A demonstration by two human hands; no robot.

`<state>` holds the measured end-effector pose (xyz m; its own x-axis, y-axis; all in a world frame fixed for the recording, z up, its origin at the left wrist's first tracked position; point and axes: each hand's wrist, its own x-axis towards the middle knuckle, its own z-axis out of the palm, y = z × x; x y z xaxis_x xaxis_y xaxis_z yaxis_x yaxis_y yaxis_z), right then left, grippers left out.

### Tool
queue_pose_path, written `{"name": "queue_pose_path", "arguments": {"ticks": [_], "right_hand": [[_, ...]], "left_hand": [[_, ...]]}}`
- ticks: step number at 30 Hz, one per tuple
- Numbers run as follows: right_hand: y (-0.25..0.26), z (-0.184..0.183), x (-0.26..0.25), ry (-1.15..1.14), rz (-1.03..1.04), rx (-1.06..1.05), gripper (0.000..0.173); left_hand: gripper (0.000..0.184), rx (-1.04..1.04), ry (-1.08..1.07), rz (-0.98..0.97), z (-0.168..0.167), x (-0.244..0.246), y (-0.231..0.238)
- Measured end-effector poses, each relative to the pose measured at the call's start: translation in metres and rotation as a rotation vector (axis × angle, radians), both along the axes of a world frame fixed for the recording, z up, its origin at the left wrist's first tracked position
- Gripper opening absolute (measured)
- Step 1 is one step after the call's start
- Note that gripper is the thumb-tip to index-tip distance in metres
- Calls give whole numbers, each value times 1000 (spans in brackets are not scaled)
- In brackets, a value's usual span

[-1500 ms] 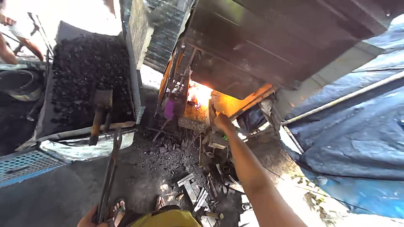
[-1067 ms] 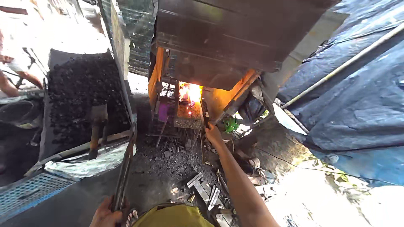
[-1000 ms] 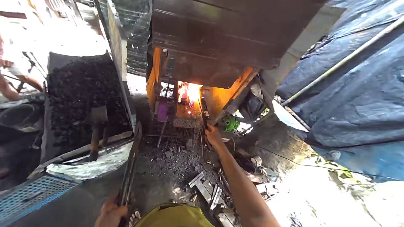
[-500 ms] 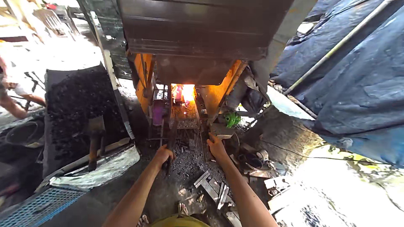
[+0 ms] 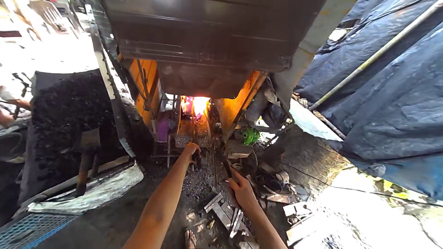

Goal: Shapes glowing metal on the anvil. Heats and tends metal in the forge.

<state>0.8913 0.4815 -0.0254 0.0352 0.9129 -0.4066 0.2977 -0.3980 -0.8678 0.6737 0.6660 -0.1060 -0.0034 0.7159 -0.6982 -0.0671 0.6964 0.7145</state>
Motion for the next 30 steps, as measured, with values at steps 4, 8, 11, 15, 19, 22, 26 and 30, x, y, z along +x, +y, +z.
{"name": "queue_pose_path", "arguments": {"ticks": [4, 8, 11, 15, 19, 22, 26, 30], "right_hand": [[6, -1, 11, 41, -19, -27, 53], [0, 0, 11, 93, -44, -25, 53], [-7, 1, 15, 93, -41, -21, 53], [-7, -1, 19, 94, -1, -30, 53], [-26, 4, 29, -160, 71, 27, 53], [-52, 8, 44, -265, 105, 37, 54], [-86, 6, 52, -255, 129, 24, 57], [-117, 7, 38, -84, 55, 18, 56]], "left_hand": [[43, 90, 12, 18, -5, 10, 15], [41, 176, 114, -25, -19, 29, 25], [41, 193, 93, -14, -27, 35, 18], [48, 153, 95, -41, -29, 24, 12], [54, 104, -9, -11, -8, -4, -11], [50, 105, 12, -13, -4, -30, -33], [53, 77, 107, -28, -5, -54, -23], [57, 71, 171, -70, -2, -68, -2]]}}
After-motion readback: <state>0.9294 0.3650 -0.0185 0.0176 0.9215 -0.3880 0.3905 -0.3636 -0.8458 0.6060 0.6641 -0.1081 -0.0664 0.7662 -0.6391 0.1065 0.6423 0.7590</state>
